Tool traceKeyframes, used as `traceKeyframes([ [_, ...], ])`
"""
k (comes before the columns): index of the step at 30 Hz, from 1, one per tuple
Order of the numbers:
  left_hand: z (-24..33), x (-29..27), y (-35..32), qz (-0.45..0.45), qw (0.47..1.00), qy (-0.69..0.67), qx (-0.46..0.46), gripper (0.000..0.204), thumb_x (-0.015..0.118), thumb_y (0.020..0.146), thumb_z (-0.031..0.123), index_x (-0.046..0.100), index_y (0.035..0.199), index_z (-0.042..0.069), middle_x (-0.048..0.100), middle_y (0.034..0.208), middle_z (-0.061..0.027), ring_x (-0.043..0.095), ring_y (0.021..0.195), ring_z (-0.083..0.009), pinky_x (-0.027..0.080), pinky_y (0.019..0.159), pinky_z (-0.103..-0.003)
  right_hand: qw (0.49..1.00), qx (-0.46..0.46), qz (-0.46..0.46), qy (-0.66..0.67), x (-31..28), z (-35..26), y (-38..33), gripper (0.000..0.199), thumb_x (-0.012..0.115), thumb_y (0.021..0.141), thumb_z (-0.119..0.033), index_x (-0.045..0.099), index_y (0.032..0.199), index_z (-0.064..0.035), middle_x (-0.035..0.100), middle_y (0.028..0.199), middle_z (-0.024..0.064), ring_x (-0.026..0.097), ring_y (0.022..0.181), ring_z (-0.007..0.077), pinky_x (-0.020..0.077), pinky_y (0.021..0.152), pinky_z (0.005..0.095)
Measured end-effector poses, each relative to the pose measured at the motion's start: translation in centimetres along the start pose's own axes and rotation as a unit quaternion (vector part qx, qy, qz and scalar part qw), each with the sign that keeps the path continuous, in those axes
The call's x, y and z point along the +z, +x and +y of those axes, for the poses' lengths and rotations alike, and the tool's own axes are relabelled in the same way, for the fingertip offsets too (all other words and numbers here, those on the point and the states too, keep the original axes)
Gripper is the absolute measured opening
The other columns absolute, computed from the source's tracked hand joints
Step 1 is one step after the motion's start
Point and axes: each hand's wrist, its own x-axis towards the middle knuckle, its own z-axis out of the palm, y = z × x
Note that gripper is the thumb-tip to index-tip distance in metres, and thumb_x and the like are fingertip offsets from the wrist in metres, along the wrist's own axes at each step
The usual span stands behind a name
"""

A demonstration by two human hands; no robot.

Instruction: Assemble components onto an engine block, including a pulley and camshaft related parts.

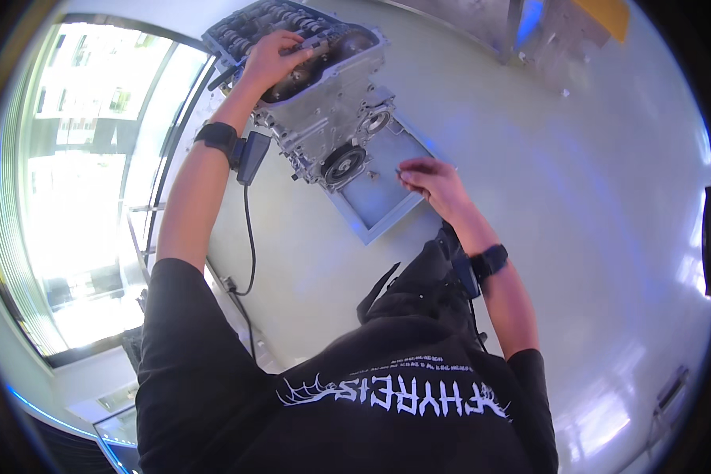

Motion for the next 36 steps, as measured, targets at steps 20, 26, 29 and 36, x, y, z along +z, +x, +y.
traceKeyframes([
  [20, 1.6, -0.7, -0.4, 0.012, 0.997, 0.022, -0.069, 0.037, 0.075, 0.077, 0.037, 0.073, 0.09, 0.003, 0.068, 0.107, -0.0032, 0.066, 0.093, -0.0258, 0.049, 0.082, -0.035, 0.822, -0.4, 0.18, -0.364, 15.6, -10.0, 12.4, 0.02, 0.071, 0.065, -0.01, 0.067, 0.085, -0.0062, 0.069, 0.08, 0.0124, 0.066, 0.079, 0.0277, 0.0487, 0.075, 0.0417],
  [26, 1.1, -0.3, -0.3, 0.034, 0.996, 0.039, -0.074, 0.039, 0.077, 0.074, 0.041, 0.074, 0.09, 0.006, 0.068, 0.107, -0.0007, 0.067, 0.093, -0.0255, 0.05, 0.081, -0.035, 0.714, -0.409, 0.267, -0.501, 17.3, -8.6, 15.6, 0.016, 0.064, 0.066, -0.007, 0.06, 0.082, -0.0092, 0.065, 0.075, 0.0103, 0.06, 0.088, 0.0313, 0.0343, 0.084, 0.0418],
  [29, 1.3, -0.3, -0.3, 0.019, 0.997, 0.032, -0.067, 0.04, 0.078, 0.071, 0.042, 0.074, 0.088, 0.006, 0.069, 0.105, -0.0015, 0.066, 0.092, -0.0258, 0.05, 0.081, -0.035, 0.692, -0.404, 0.298, -0.518, 17.3, -8.5, 16.2, 0.018, 0.064, 0.066, -0.006, 0.06, 0.083, -0.0091, 0.065, 0.077, 0.01, 0.06, 0.087, 0.0309, 0.0338, 0.085, 0.0421],
  [36, 0.5, 0.1, -0.5, 0.041, 0.996, 0.03, -0.078, 0.038, 0.077, 0.071, 0.04, 0.075, 0.087, 0.007, 0.069, 0.104, -0.0018, 0.066, 0.092, -0.0254, 0.05, 0.083, -0.035, 0.708, -0.389, 0.307, -0.504, 17.8, -8.3, 16.8, 0.017, 0.063, 0.066, -0.006, 0.059, 0.082, -0.0091, 0.065, 0.076, 0.009, 0.06, 0.086, 0.0304, 0.0339, 0.084, 0.0414],
])
